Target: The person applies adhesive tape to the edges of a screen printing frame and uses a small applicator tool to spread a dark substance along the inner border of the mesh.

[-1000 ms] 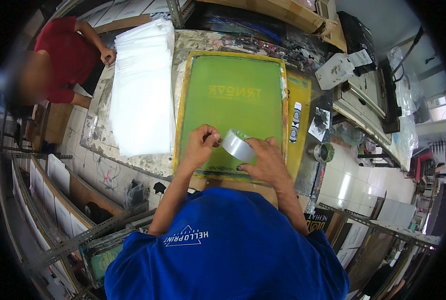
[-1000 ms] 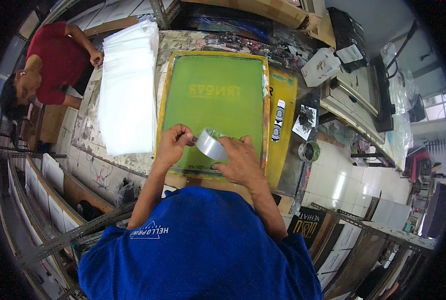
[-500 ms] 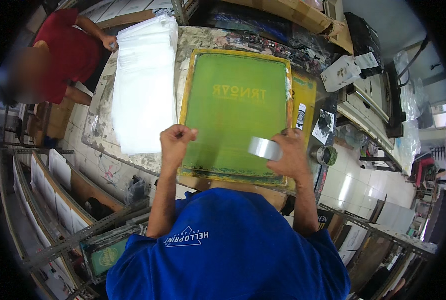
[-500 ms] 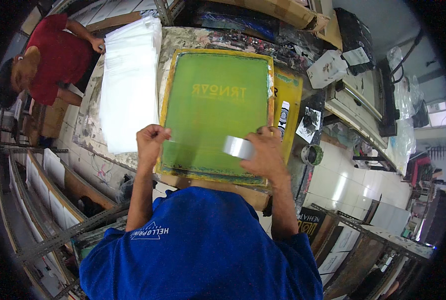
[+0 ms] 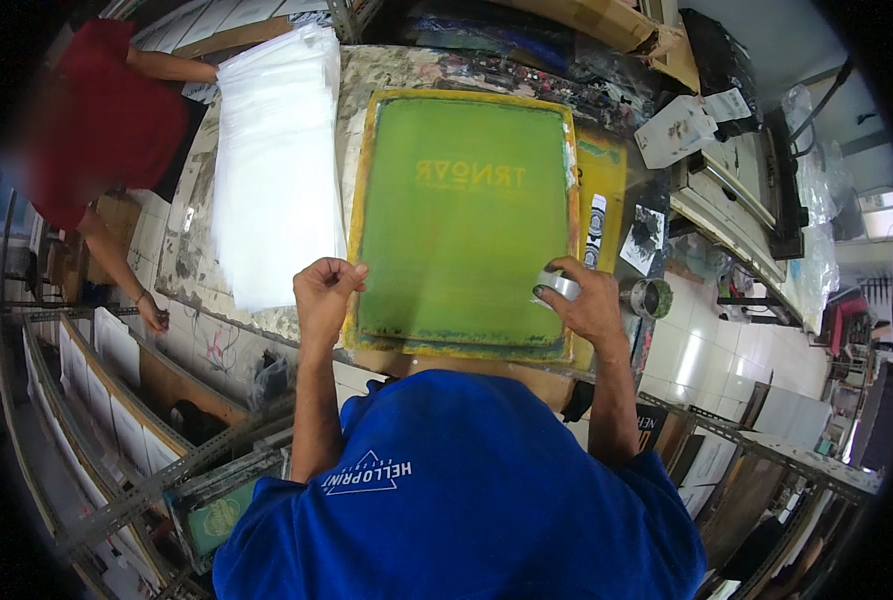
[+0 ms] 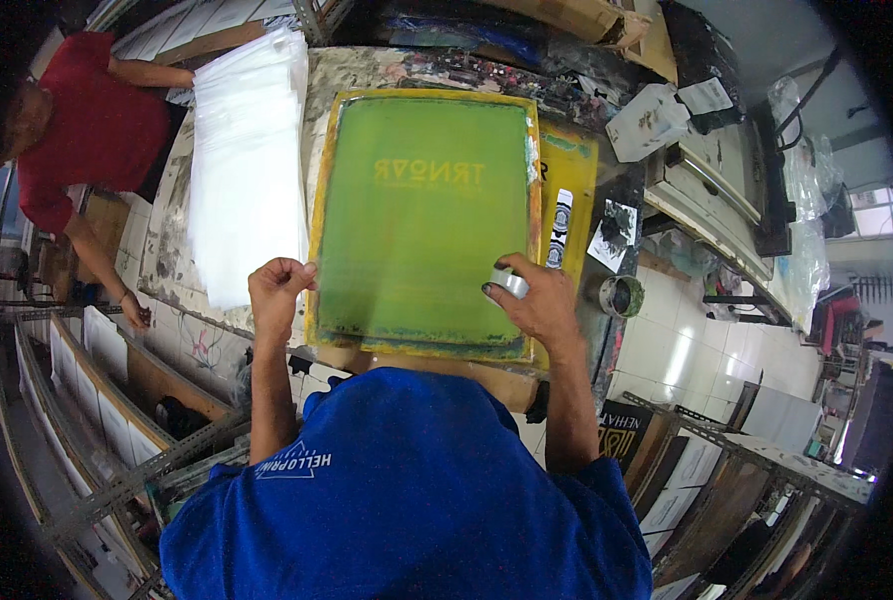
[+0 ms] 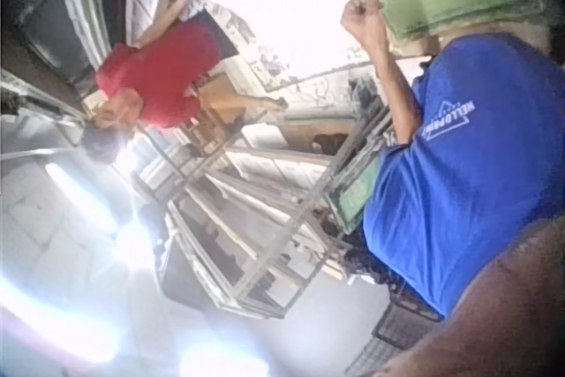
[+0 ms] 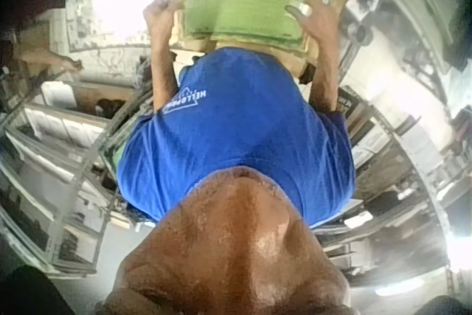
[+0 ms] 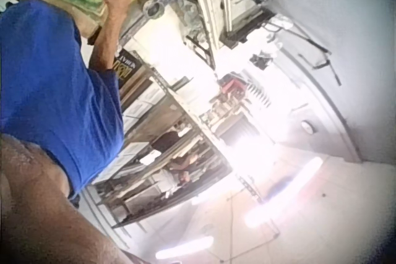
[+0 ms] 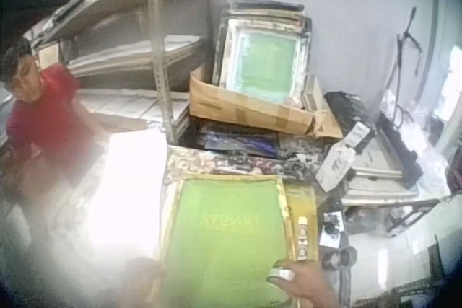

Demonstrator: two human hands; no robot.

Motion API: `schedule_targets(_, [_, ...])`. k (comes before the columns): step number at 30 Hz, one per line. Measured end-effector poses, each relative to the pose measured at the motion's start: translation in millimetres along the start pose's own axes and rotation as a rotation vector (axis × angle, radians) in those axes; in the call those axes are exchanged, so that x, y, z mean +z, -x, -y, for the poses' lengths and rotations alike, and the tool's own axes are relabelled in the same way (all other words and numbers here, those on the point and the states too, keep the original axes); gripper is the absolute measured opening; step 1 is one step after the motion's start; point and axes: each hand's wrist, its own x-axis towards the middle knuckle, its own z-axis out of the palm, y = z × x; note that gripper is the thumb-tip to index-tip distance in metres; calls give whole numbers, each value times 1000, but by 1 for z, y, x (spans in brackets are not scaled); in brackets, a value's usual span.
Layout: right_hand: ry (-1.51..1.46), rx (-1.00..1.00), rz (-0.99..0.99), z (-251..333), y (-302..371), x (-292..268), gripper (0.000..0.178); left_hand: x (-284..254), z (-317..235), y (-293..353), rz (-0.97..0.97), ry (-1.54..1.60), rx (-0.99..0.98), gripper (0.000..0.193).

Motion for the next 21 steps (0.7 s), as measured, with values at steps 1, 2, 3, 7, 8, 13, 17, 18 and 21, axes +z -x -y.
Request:
schedule_targets(1, [-97, -93, -70, -2, -1, 2, 31, -5, 0, -1, -12, 16, 20, 13])
schedule_targets(2, [-193, -187, -140, -2, -2, 4, 27, -9, -1, -1, -24, 32, 40, 12])
schedule_targets(3, [-292, -277, -210, -2, -2, 6, 24, -13, -8, 0, -28, 71, 73, 9])
schedule_targets(7, [-308, -439, -294, 42, 8, -33, 20, -34, -48, 9, -87, 162, 302, 7])
schedule_targets(8, [-212, -554, -363, 51, 12, -44, 20, -40, -63, 14, -110, 128, 404, 8])
schedule_targets(13, [-176, -1005, -857, 121, 42, -99, 16, -104, -120, 41, -197, 186, 976, 9])
schedule_targets(17, [-125, -1149, -563, 148, 71, -148, 19, -132, -157, 65, -130, 320, 1162, 13])
schedule_targets(18, [-172, -1179, -599, 147, 72, -145, 18, -150, -157, 72, -87, 365, 1172, 15])
schedule_targets(21, [-260, -1206, -735, 148, 78, -131, 17, -155, -164, 79, -122, 450, 1217, 22])
